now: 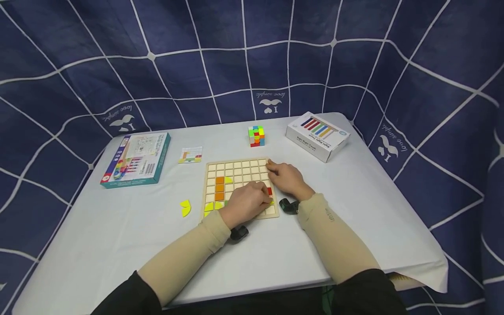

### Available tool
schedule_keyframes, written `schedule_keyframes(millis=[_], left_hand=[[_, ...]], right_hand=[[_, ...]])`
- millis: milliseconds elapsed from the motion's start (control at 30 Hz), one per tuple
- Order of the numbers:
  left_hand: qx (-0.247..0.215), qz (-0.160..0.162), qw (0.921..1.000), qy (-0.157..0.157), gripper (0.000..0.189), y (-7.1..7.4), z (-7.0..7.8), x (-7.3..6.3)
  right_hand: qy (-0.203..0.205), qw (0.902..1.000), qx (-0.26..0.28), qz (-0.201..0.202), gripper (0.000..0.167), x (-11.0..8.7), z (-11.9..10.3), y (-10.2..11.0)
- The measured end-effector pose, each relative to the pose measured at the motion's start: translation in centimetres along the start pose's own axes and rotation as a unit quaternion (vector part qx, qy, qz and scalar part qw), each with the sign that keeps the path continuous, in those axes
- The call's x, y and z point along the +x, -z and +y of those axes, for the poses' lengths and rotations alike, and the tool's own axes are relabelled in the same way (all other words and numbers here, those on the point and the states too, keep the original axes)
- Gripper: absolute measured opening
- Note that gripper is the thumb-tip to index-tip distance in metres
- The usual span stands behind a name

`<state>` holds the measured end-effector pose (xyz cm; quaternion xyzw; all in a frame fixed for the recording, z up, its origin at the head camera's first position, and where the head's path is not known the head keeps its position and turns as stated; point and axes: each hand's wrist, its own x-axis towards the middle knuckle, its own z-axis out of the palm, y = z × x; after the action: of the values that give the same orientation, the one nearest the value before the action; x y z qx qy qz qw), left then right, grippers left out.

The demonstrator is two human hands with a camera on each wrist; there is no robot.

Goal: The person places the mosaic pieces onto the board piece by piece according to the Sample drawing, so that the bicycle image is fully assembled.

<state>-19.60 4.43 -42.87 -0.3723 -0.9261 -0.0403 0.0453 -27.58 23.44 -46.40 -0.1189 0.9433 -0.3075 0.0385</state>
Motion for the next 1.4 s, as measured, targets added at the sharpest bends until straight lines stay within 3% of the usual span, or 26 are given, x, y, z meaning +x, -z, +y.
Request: schedule_keyframes(millis=[133,233,367,533,633,767,867,933,1067,1167,1400], left_hand=[[0.086,-0.015,0.9957,-0.031,0.026,0.2,0.2,-0.8],[0.115,-0.028,0.9919,-0.047,0.034,0.4,0.3,-1.2],[0.070,-0.021,0.9962,-0.048,0.029,0.5,0.0,-1.7],[-0.038,0.038,0.9976,-0.043,0.029,0.9,-2.2,-3.8],[-0.087,0.063,0.9942,-0.006,0.035,2.1,-5.2,-6.2],[-0.122,0.054,0.9875,0.084,0.036,3.4,-10.0,-10.2],[-0.150,0.040,0.9751,0.159,0.043,3.3,-13.2,-13.0],[-0.184,0.033,0.9634,0.192,0.052,2.9,-14.6,-14.4],[-0.244,0.001,0.9465,0.212,0.070,1.5,-15.8,-15.7],[-0.242,-0.009,0.9490,0.202,0.074,0.8,-15.7,-15.6],[-0.240,0.012,0.9509,0.196,0.061,0.5,-15.6,-15.5]], right_hand=[[-0.002,1.0000,0.000,-0.003,0.045,0.1,-0.1,-0.2],[0.000,1.0000,-0.002,-0.004,0.045,0.2,-0.1,-0.3],[-0.003,1.0000,-0.001,-0.005,0.045,0.2,-0.4,-0.2],[-0.004,0.9999,0.009,-0.011,0.046,0.2,-0.9,-0.3],[-0.002,0.9997,0.019,-0.017,0.048,0.4,-1.2,-0.5],[-0.010,0.9995,0.021,-0.023,0.049,0.4,-1.4,-0.6],[-0.016,0.9995,0.013,-0.023,0.050,0.2,-1.3,-0.4],[-0.018,0.9996,0.009,-0.022,0.050,0.1,-1.2,-0.3],[-0.022,0.9995,0.005,-0.023,0.050,0.0,-0.8,0.0],[-0.027,0.9993,0.007,-0.026,0.050,-0.2,-0.6,0.2],[-0.030,0.9989,0.018,-0.031,0.051,-0.5,-0.8,0.4]])
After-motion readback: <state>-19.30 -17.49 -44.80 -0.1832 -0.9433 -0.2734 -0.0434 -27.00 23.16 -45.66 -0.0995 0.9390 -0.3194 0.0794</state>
